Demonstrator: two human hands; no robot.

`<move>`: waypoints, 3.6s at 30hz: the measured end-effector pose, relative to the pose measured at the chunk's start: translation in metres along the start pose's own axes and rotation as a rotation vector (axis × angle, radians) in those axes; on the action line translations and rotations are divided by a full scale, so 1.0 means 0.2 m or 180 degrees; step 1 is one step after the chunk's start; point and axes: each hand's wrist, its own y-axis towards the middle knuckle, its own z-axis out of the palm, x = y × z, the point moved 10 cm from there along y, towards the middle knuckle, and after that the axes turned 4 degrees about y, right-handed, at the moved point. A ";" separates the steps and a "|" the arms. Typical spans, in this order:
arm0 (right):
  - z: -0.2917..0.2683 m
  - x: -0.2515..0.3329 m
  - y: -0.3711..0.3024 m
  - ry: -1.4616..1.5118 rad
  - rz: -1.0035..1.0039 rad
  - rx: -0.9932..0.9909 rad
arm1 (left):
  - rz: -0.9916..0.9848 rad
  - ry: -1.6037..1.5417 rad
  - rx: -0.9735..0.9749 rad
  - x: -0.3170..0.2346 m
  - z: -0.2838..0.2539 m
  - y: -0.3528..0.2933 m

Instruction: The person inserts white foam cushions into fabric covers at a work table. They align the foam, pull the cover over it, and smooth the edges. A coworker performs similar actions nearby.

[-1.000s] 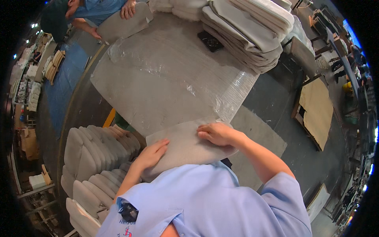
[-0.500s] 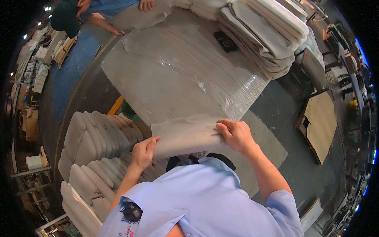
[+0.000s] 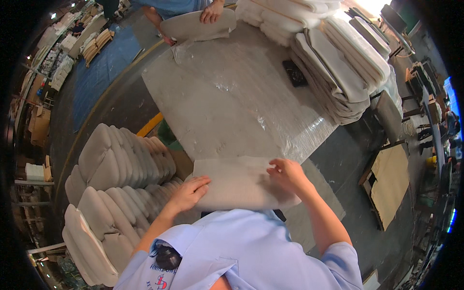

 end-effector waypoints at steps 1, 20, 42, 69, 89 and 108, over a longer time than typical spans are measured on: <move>0.04 0.03 0.10 -0.0083 -0.0111 0.0046 | 0.0117 0.0109 0.0262 0.03 0.07 0.03; 0.25 0.08 0.46 -0.1560 0.0043 0.0163 | -0.0428 0.1574 0.0663 0.15 0.18 0.78; 0.35 0.18 0.56 -0.0701 -0.0176 0.0350 | -0.0731 0.0456 0.0737 0.36 0.10 0.71; 0.20 0.01 0.49 -0.0839 -0.0702 -0.0464 | -0.0298 0.0759 -0.0602 0.23 0.14 0.72; 0.21 0.17 -0.16 -0.0354 -0.0856 0.1589 | 0.0045 0.0330 0.1403 -0.02 0.19 0.21; 0.11 -0.48 -0.50 0.2992 0.2115 -0.0157 | -0.2412 -0.2560 0.0145 0.71 0.11 -0.14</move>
